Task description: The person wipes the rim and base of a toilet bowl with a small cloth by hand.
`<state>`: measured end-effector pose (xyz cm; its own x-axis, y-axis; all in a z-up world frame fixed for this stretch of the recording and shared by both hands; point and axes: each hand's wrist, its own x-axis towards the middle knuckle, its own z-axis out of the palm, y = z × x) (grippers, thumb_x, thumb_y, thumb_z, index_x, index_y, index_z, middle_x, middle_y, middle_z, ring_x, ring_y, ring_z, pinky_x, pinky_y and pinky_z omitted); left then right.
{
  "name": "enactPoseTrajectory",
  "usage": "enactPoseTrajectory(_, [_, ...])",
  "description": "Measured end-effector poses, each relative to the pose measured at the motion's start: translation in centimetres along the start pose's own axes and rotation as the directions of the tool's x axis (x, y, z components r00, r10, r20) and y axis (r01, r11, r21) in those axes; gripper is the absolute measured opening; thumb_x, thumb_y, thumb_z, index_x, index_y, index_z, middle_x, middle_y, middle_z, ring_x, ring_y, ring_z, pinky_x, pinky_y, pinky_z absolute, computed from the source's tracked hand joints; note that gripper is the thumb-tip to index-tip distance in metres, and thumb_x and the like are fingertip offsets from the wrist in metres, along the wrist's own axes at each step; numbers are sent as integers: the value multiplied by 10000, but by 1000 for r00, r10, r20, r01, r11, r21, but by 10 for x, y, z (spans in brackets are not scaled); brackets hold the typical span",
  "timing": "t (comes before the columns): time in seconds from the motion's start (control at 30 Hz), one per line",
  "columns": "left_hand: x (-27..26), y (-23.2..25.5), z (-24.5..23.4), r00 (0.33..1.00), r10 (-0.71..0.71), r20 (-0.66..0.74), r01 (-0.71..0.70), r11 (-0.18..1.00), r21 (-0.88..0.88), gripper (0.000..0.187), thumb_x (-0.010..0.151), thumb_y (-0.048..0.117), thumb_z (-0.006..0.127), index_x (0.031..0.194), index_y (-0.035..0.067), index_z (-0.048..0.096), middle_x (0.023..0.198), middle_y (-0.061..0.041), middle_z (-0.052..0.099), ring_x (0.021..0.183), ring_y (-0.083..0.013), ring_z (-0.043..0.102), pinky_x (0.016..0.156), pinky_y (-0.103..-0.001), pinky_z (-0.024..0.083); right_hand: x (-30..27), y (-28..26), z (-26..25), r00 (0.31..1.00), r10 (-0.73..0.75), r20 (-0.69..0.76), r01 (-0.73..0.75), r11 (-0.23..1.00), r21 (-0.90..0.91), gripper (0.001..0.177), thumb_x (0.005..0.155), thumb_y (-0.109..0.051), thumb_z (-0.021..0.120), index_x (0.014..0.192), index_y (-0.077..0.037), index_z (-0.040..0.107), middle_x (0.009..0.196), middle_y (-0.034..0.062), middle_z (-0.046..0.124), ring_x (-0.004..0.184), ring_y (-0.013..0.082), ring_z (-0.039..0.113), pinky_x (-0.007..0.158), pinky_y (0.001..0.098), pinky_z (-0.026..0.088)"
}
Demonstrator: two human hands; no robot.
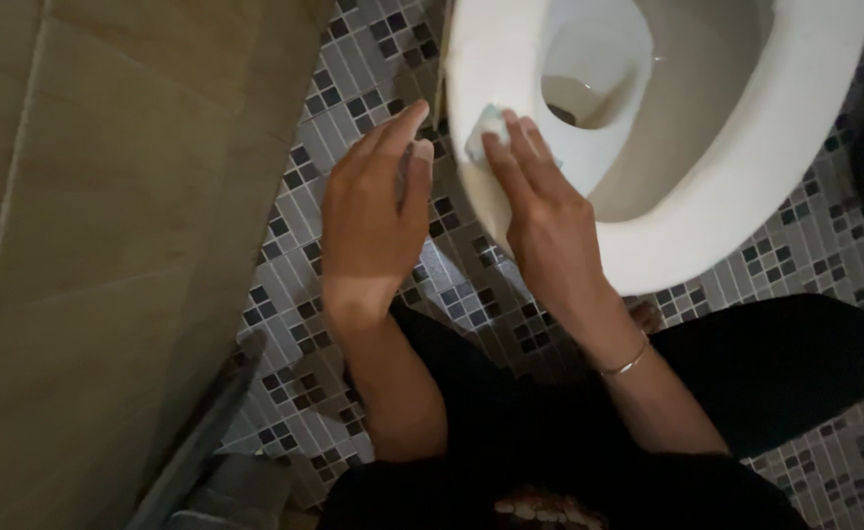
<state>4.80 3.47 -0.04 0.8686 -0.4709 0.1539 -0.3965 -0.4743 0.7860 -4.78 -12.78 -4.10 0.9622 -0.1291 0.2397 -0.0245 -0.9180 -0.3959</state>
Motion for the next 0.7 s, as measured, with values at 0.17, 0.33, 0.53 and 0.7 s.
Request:
enactPoseTrajectory(0.17, [-2, 6, 5, 1000, 18, -7, -17, 999, 35, 353, 1107, 209, 514, 1370, 24, 660, 1339, -212, 695, 1234, -379, 682, 1082, -454, 516, -19, 8, 1, 999, -2, -50, 2, 1000, 5, 567, 891, 196, 629, 1401, -50, 637, 1439, 211, 625, 1348, 406, 592, 989, 416, 579])
enactPoseTrajectory(0.33, [-1, 9, 9, 1000, -7, 20, 6, 999, 34, 357, 1105, 201, 496, 1387, 45, 650, 1336, -190, 703, 1194, -347, 711, 1065, -444, 532, -35, 1, -4, 997, -41, -64, 41, 999, 9, 496, 949, 164, 637, 1401, -43, 640, 1464, 211, 608, 1371, 409, 586, 1081, 447, 553])
enactPoseTrajectory(0.53, [-6, 16, 13, 999, 34, 7, -34, 999, 4, 343, 1109, 182, 515, 1392, 37, 645, 1332, -188, 707, 1207, -346, 712, 1071, -440, 545, -66, -8, -14, 994, -103, -32, 103, 994, 23, 500, 952, 65, 668, 1436, -40, 601, 1501, 224, 570, 1410, 413, 522, 1192, 542, 460])
enactPoseTrajectory(0.7, [-6, 20, 12, 998, 53, 27, -54, 998, 28, 341, 1119, 148, 497, 1412, 44, 636, 1336, -180, 709, 1184, -343, 722, 1075, -453, 545, -107, 4, -21, 999, -51, -11, 51, 998, -43, 484, 962, 73, 644, 1418, -88, 629, 1487, 179, 605, 1422, 369, 542, 1206, 570, 448])
